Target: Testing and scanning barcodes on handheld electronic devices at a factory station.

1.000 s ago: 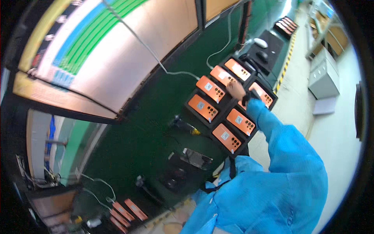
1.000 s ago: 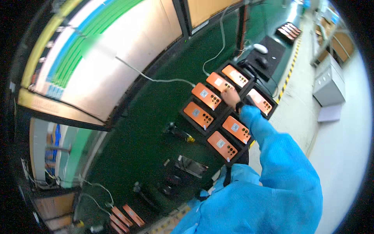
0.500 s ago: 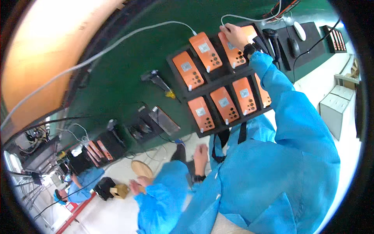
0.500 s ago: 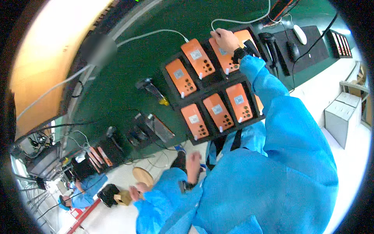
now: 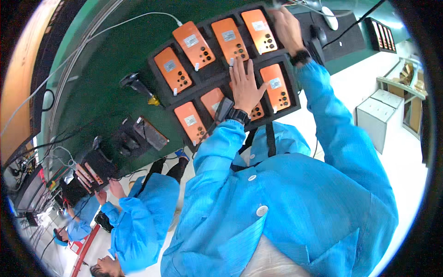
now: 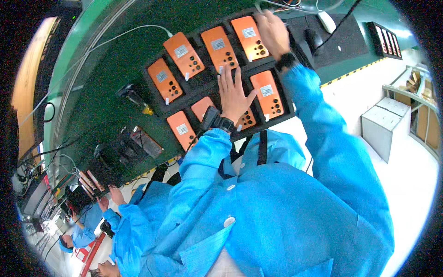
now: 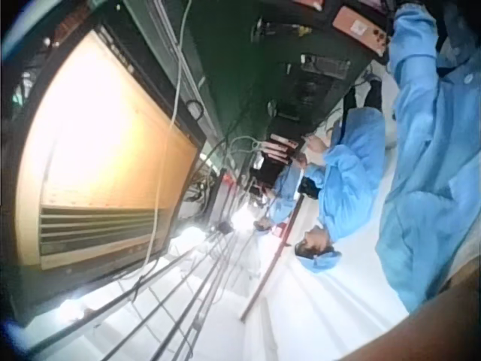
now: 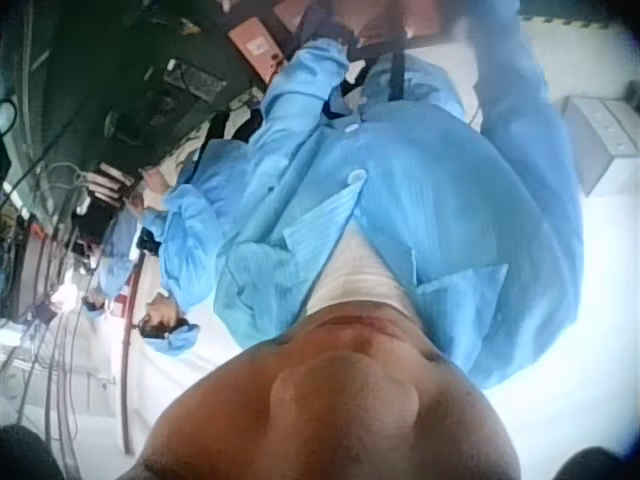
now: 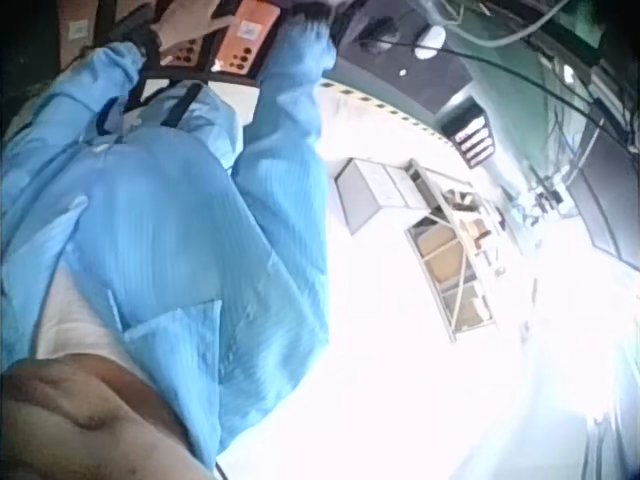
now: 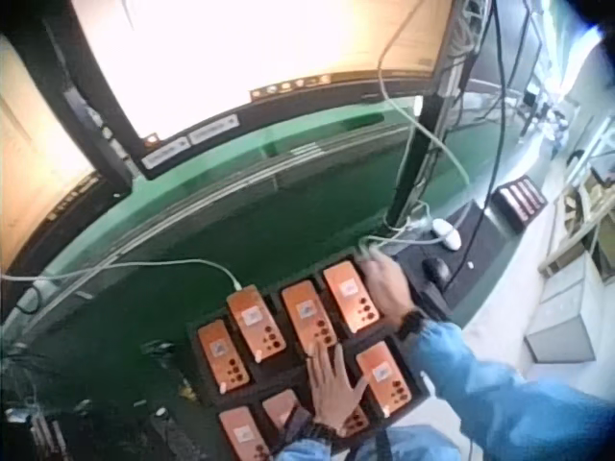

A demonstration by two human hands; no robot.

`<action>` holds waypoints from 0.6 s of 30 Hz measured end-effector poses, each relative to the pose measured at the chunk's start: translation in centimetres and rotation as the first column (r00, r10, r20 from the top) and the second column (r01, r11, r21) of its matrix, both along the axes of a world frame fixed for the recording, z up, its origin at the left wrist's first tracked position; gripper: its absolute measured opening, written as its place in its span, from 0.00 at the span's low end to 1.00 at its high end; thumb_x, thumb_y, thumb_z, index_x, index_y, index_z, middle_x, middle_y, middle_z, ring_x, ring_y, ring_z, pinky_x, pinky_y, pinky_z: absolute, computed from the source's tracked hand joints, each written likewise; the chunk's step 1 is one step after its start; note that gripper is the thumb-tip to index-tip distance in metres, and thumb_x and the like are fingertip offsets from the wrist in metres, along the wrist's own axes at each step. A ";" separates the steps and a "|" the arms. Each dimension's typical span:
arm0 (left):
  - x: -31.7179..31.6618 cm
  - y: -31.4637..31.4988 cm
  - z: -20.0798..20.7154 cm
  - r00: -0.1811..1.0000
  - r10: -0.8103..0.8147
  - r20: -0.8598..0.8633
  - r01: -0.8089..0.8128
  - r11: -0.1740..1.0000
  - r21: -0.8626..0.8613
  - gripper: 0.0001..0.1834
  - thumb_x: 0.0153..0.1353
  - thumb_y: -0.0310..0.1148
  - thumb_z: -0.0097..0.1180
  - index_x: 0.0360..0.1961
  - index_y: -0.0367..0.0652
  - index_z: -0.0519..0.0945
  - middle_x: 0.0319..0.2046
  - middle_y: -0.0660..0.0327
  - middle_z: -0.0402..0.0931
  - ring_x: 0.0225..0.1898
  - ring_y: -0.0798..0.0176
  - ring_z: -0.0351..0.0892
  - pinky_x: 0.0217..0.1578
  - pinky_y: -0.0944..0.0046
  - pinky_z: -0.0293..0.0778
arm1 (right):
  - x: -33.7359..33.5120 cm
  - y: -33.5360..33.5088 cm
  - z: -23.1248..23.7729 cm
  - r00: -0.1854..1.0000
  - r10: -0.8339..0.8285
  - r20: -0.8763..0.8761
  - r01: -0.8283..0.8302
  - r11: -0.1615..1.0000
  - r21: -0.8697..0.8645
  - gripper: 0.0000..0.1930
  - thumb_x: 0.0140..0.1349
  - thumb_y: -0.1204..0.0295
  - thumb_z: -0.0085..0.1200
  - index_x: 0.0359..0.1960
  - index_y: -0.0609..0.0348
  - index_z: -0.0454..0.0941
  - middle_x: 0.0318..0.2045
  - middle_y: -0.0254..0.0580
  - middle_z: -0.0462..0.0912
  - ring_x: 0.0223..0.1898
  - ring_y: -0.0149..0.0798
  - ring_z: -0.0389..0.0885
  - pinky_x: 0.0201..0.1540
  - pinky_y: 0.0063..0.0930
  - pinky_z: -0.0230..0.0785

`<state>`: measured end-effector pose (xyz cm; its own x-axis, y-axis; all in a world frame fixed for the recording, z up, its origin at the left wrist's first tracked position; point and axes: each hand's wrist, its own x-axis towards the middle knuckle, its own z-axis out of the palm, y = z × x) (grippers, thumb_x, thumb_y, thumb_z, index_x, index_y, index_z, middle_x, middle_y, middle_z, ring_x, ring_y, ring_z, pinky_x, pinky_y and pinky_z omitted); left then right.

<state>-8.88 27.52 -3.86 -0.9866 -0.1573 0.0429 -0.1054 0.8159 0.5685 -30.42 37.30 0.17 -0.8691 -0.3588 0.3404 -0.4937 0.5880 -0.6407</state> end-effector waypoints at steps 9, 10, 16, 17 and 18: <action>-2.6 3.3 -1.9 0.989 0.109 0.103 -0.093 0.985 -0.144 0.63 0.41 0.68 0.61 0.67 0.34 0.51 0.66 0.28 0.36 0.69 0.32 0.30 0.64 0.32 0.28 | -0.7 9.1 -7.4 0.954 -0.190 0.232 0.158 0.976 0.150 0.28 0.53 0.56 0.63 0.37 0.71 0.64 0.37 0.64 0.73 0.41 0.61 0.74 0.44 0.44 0.67; -2.6 3.4 -1.9 0.990 0.107 0.096 -0.091 0.983 -0.160 0.64 0.40 0.69 0.61 0.67 0.34 0.51 0.66 0.27 0.35 0.69 0.31 0.30 0.63 0.31 0.27 | -0.6 8.5 -7.5 0.925 -0.245 0.291 0.207 0.966 0.158 0.29 0.53 0.57 0.64 0.39 0.71 0.63 0.37 0.64 0.75 0.40 0.61 0.76 0.43 0.44 0.69; -2.3 3.4 -2.0 0.988 0.101 0.118 -0.073 0.974 -0.215 0.64 0.40 0.71 0.60 0.68 0.36 0.50 0.66 0.27 0.37 0.70 0.32 0.30 0.63 0.30 0.29 | 0.5 9.6 -5.2 0.839 -0.301 0.453 0.283 0.953 0.109 0.28 0.53 0.63 0.62 0.45 0.67 0.60 0.32 0.59 0.79 0.31 0.51 0.80 0.33 0.38 0.72; -2.0 3.4 -2.3 0.987 0.111 0.114 -0.085 0.974 -0.209 0.64 0.40 0.71 0.60 0.68 0.36 0.50 0.66 0.27 0.37 0.70 0.32 0.30 0.63 0.30 0.29 | 2.1 9.7 -3.5 0.788 -0.299 0.538 0.301 0.950 0.085 0.26 0.54 0.65 0.61 0.46 0.66 0.60 0.30 0.55 0.78 0.29 0.46 0.80 0.31 0.35 0.72; -1.9 3.5 -2.5 0.992 0.071 0.105 -0.048 0.976 -0.210 0.63 0.41 0.70 0.59 0.68 0.37 0.51 0.66 0.28 0.37 0.70 0.33 0.30 0.63 0.30 0.30 | 3.6 11.1 -2.9 0.803 -0.274 0.530 0.290 0.956 0.054 0.25 0.54 0.66 0.60 0.45 0.64 0.59 0.28 0.51 0.77 0.26 0.42 0.78 0.29 0.34 0.71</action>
<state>-10.82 31.05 -6.35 -0.9762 -0.2151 -0.0293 -0.2105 0.9049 0.3699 -26.77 48.40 -2.75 -0.9791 -0.0677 -0.1917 0.1077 0.6266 -0.7719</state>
